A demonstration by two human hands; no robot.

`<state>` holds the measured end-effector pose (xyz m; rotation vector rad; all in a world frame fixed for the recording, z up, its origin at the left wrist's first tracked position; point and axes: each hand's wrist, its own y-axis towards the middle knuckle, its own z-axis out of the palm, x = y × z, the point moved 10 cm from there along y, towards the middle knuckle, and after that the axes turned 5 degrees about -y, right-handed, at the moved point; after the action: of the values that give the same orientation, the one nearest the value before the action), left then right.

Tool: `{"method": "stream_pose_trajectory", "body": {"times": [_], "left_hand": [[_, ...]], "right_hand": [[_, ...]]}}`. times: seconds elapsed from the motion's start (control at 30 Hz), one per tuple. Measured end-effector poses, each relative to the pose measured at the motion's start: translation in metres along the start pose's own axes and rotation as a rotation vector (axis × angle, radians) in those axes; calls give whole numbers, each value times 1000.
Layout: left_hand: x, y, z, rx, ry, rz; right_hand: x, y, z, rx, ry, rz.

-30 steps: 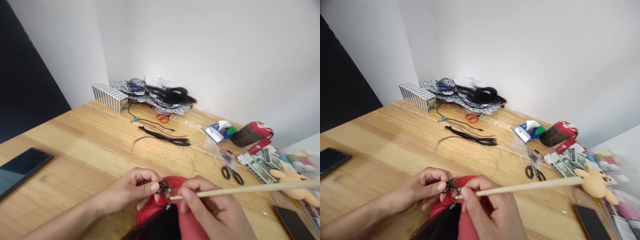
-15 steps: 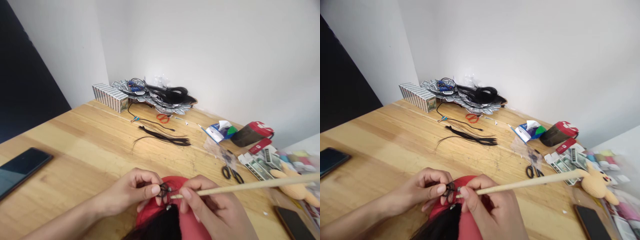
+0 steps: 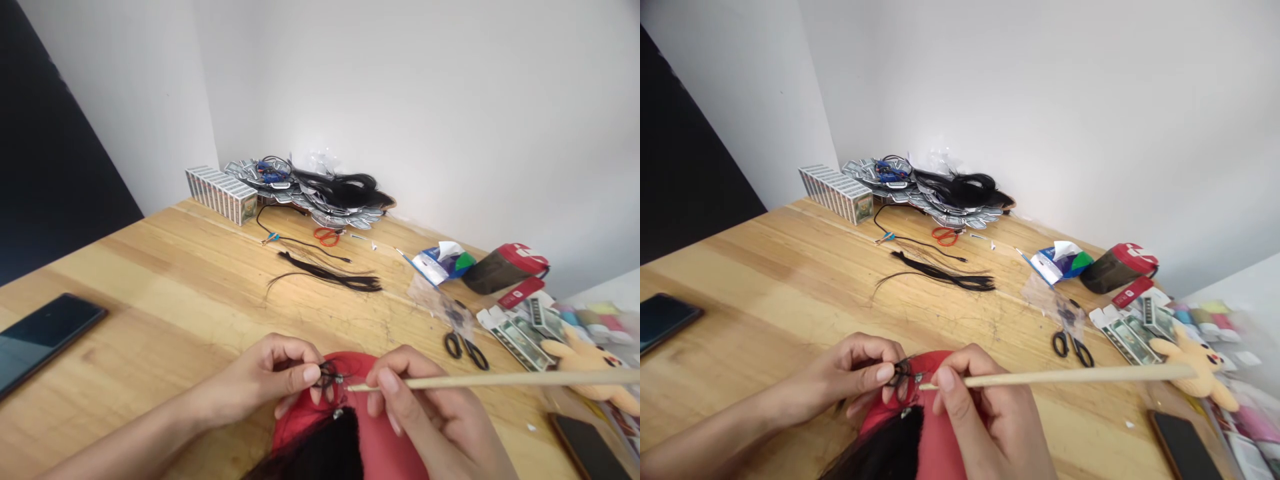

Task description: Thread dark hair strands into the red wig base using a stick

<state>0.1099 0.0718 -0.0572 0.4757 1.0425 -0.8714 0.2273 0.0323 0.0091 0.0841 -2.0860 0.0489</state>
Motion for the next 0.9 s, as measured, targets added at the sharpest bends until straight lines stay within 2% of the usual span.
{"method": "stream_pose_trajectory", "body": {"times": [0.2,0.43,0.7,0.9], "left_hand": [[0,-1,0,1,7,-4],[1,0,0,-2,7,-13],[3,-2,-2,-2,6,-15],[3,0,-2,-9,10,-9]], "right_hand": [[3,-1,-2,-29,-119,-11],[-5,-3,2,28,-60,34],[1,-2,-1,-4,-19,12],[2,2,3,38,-31,24]]}}
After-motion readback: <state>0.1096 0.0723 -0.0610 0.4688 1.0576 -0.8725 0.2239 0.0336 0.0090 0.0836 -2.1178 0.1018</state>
